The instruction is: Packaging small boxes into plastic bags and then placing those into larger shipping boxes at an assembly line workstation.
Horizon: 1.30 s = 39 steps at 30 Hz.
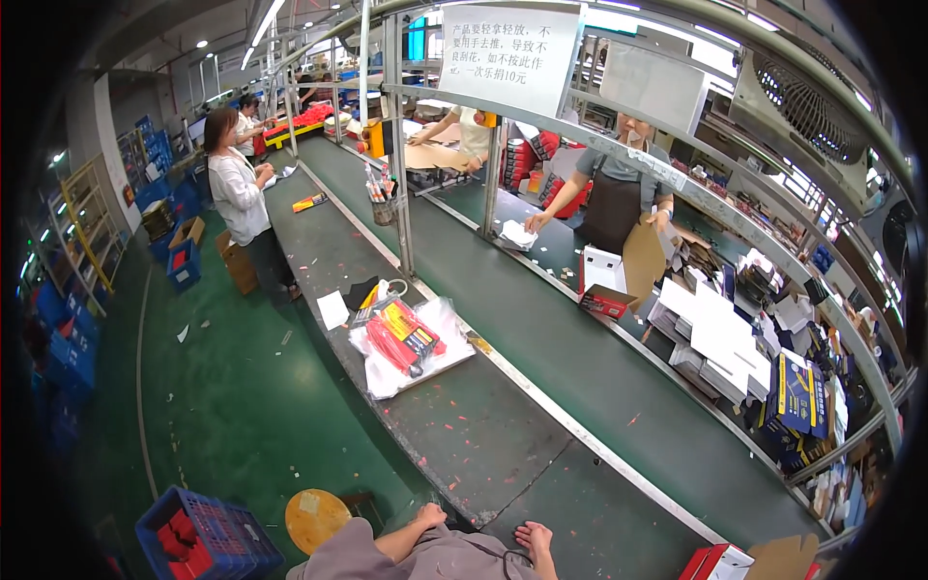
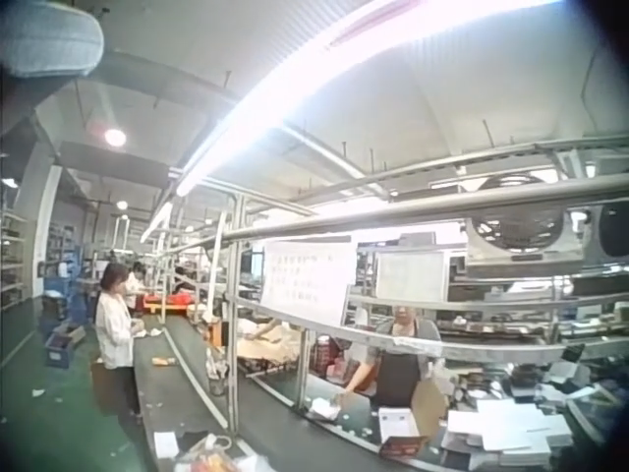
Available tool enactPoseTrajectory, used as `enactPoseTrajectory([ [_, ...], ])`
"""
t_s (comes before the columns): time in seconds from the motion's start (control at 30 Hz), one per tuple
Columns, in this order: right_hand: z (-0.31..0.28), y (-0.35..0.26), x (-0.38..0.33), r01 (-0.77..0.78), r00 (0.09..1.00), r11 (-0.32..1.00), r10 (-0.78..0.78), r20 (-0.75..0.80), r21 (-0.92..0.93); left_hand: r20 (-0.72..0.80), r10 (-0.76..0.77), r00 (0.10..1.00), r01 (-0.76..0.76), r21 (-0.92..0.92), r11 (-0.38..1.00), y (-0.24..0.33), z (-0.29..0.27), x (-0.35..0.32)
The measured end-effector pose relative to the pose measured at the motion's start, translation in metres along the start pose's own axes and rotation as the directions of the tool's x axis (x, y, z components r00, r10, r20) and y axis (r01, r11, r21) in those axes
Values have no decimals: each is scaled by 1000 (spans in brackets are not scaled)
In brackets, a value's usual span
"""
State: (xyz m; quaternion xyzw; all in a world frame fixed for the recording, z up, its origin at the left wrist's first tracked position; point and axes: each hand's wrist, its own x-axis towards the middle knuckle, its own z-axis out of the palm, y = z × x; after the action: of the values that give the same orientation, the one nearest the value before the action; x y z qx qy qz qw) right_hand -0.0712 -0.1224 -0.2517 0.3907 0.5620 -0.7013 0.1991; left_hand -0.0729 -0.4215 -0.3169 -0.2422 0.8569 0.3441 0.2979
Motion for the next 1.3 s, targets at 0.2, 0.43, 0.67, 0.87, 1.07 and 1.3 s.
enactPoseTrajectory([
  [0.2, -6, 12, -2, -7, 1000, 1000, 7, -2, 12, 16, -29, 999, 29, -9, 1000, 2, -1, -6],
  [0.43, -4, 14, -4, 11, 1000, 1000, -11, 3, 5, 22, -32, 999, 32, -23, 999, -2, -1, -15],
  [0.67, -8, 16, -5, -11, 1000, 999, 11, -14, 38, 22, -41, 999, 42, -32, 999, 2, -4, -22],
  [0.87, -12, 21, -3, 5, 1000, 1000, -5, 6, -4, -3, -21, 1000, 21, -46, 999, 5, -6, -30],
  [1.07, -17, 27, -4, -15, 1000, 1000, 15, 14, -9, -27, -24, 999, 23, -39, 999, -2, 2, -27],
  [1.3, -22, 18, 1, -1, 1000, 999, 3, 31, -40, -131, 30, 991, -34, -30, 999, 1, 17, -17],
])
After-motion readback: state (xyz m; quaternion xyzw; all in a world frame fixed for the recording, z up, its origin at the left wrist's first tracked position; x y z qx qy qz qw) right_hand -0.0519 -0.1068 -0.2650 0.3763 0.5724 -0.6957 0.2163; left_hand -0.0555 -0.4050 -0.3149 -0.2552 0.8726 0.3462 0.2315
